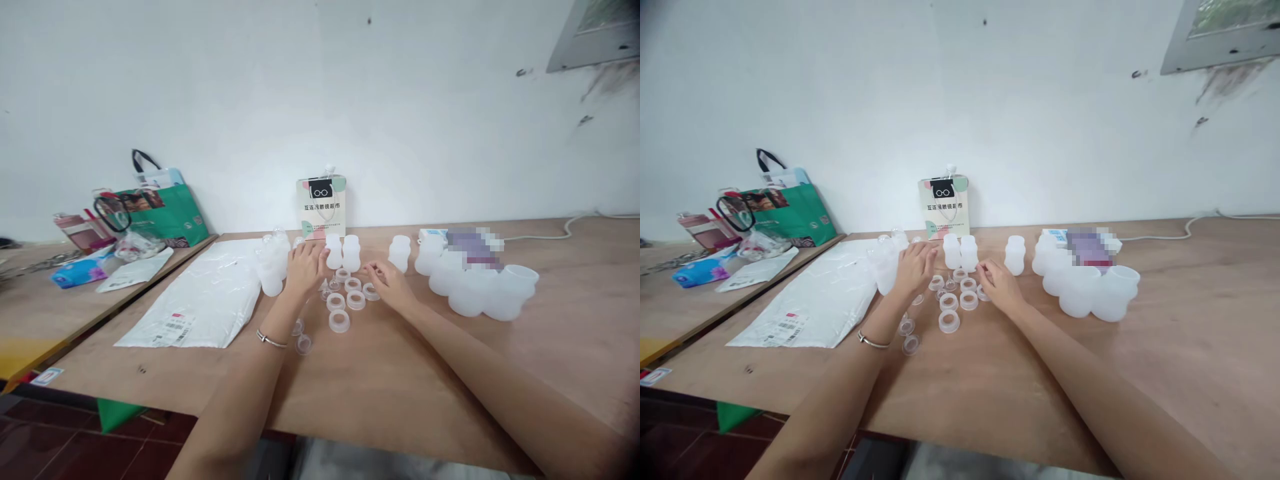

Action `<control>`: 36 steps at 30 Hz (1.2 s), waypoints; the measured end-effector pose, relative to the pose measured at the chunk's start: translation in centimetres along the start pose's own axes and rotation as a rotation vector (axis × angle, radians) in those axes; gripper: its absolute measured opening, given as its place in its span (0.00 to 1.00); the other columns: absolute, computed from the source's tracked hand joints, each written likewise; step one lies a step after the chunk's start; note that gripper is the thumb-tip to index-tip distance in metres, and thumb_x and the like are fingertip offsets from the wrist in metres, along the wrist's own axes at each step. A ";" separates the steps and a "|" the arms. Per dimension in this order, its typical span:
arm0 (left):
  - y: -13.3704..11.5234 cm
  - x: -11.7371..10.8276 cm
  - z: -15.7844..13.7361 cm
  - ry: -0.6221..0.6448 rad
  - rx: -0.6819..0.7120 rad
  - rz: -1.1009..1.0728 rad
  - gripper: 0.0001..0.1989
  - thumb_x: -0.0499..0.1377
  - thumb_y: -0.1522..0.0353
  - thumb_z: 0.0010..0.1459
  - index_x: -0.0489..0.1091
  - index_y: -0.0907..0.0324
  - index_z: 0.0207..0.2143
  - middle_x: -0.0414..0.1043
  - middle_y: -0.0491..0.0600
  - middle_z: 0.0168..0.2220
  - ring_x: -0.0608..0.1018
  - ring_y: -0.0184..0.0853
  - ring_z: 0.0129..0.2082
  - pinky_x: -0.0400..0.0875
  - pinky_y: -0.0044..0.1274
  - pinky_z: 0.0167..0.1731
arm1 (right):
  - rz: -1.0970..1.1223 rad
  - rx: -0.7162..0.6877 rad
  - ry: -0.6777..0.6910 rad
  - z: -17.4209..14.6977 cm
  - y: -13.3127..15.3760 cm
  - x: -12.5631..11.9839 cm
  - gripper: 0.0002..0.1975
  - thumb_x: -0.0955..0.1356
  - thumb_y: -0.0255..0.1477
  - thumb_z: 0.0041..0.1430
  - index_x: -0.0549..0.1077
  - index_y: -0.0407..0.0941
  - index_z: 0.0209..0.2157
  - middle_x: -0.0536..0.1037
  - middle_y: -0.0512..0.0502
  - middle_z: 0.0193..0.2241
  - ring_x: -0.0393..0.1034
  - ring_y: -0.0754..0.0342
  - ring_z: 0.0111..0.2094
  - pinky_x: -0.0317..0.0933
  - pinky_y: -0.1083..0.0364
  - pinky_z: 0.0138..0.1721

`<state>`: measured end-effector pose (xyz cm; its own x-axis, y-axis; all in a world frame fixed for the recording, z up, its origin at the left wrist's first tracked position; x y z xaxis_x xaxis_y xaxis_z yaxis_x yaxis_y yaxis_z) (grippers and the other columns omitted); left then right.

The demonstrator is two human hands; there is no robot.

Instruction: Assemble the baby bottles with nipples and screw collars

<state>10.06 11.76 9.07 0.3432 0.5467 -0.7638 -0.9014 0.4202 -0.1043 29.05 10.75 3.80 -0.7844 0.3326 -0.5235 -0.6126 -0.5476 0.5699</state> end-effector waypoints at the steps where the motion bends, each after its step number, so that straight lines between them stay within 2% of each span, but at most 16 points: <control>1: 0.4 -0.5 0.0 -0.015 -0.027 0.010 0.21 0.38 0.63 0.63 0.65 0.59 0.49 0.68 0.53 0.48 0.66 0.41 0.49 0.58 0.33 0.47 | -0.009 0.000 -0.002 -0.2 -0.4 0.2 0.13 0.57 0.36 0.61 0.69 0.47 0.33 0.73 0.45 0.33 0.67 0.49 0.37 0.60 0.50 0.40; 5: 2.7 -1.8 0.6 -0.034 -0.148 0.066 0.19 0.42 0.67 0.62 0.64 0.59 0.51 0.69 0.55 0.47 0.67 0.42 0.48 0.59 0.34 0.46 | -0.048 0.011 -0.011 -0.5 -1.6 0.5 0.11 0.58 0.35 0.60 0.68 0.47 0.32 0.72 0.44 0.32 0.66 0.48 0.37 0.59 0.49 0.40; 8: 4.1 -1.9 0.6 0.008 -0.192 0.085 0.19 0.42 0.65 0.62 0.69 0.57 0.45 0.71 0.53 0.44 0.68 0.42 0.46 0.61 0.33 0.45 | -0.055 0.019 -0.011 -0.6 -2.1 0.8 0.11 0.57 0.34 0.61 0.67 0.47 0.32 0.72 0.44 0.33 0.66 0.49 0.38 0.60 0.49 0.40; 10: 4.6 -1.6 0.5 0.037 -0.200 0.091 0.22 0.40 0.62 0.63 0.72 0.59 0.40 0.73 0.54 0.42 0.70 0.42 0.44 0.62 0.33 0.44 | -0.058 0.002 0.019 -0.7 -2.1 1.1 0.10 0.58 0.34 0.60 0.67 0.47 0.33 0.72 0.44 0.34 0.66 0.49 0.39 0.60 0.49 0.41; 12: 4.5 -1.3 0.4 0.065 -0.150 0.083 0.24 0.38 0.61 0.63 0.72 0.60 0.36 0.73 0.55 0.40 0.70 0.41 0.43 0.62 0.32 0.45 | -0.065 -0.028 0.069 -0.9 -1.8 1.5 0.09 0.60 0.35 0.58 0.67 0.47 0.34 0.72 0.45 0.36 0.66 0.49 0.41 0.59 0.49 0.43; 15: 3.4 -1.1 0.1 0.126 0.007 0.035 0.21 0.41 0.63 0.63 0.72 0.61 0.38 0.72 0.54 0.40 0.71 0.39 0.43 0.63 0.30 0.46 | -0.085 -0.072 0.143 -1.2 -1.2 1.9 0.09 0.61 0.36 0.57 0.68 0.47 0.35 0.71 0.45 0.36 0.65 0.49 0.42 0.58 0.49 0.45; 19: 2.0 -1.2 -0.7 0.306 0.128 0.003 0.14 0.49 0.65 0.59 0.72 0.60 0.36 0.72 0.53 0.36 0.72 0.37 0.39 0.65 0.28 0.42 | -0.127 -0.104 0.225 -1.3 -0.8 1.8 0.07 0.63 0.34 0.55 0.69 0.47 0.30 0.71 0.45 0.35 0.64 0.48 0.41 0.58 0.47 0.44; 23: 1.7 -0.1 -2.2 0.568 0.094 0.129 0.09 0.53 0.70 0.53 0.71 0.60 0.35 0.73 0.55 0.37 0.74 0.39 0.38 0.68 0.27 0.37 | -0.146 -0.116 0.326 -1.7 -1.1 1.3 0.05 0.65 0.33 0.51 0.70 0.47 0.29 0.70 0.45 0.36 0.65 0.47 0.40 0.59 0.47 0.43; 25: 1.7 0.5 -2.8 0.636 0.076 0.174 0.11 0.55 0.73 0.50 0.71 0.61 0.37 0.73 0.56 0.39 0.75 0.41 0.40 0.68 0.28 0.37 | -0.142 -0.115 0.363 -1.9 -1.1 1.0 0.05 0.65 0.33 0.52 0.70 0.47 0.30 0.71 0.46 0.36 0.65 0.48 0.40 0.60 0.47 0.43; 32: 1.9 1.8 -3.7 0.723 0.005 0.250 0.11 0.52 0.78 0.49 0.72 0.62 0.34 0.75 0.58 0.37 0.76 0.42 0.39 0.69 0.29 0.37 | -0.103 -0.072 0.401 -2.3 -0.7 0.5 0.09 0.62 0.28 0.53 0.69 0.48 0.38 0.71 0.45 0.41 0.64 0.48 0.44 0.59 0.47 0.46; 36: 1.9 1.8 -3.8 0.729 -0.020 0.262 0.13 0.50 0.79 0.51 0.71 0.63 0.36 0.73 0.61 0.39 0.75 0.44 0.42 0.69 0.32 0.38 | -0.090 -0.032 0.435 -2.6 -0.8 0.6 0.12 0.62 0.25 0.51 0.69 0.48 0.39 0.70 0.44 0.42 0.66 0.49 0.43 0.60 0.49 0.45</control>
<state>7.97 10.74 5.09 -0.1365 0.0086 -0.9906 -0.9362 0.3258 0.1318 29.38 9.38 1.37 -0.6101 0.0303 -0.7917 -0.6682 -0.5566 0.4936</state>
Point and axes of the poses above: each hand's wrist, its own z-axis towards the middle knuckle, its own x-axis out of the palm, y = z × x, the point moved 4 cm from there along z, towards the middle knuckle
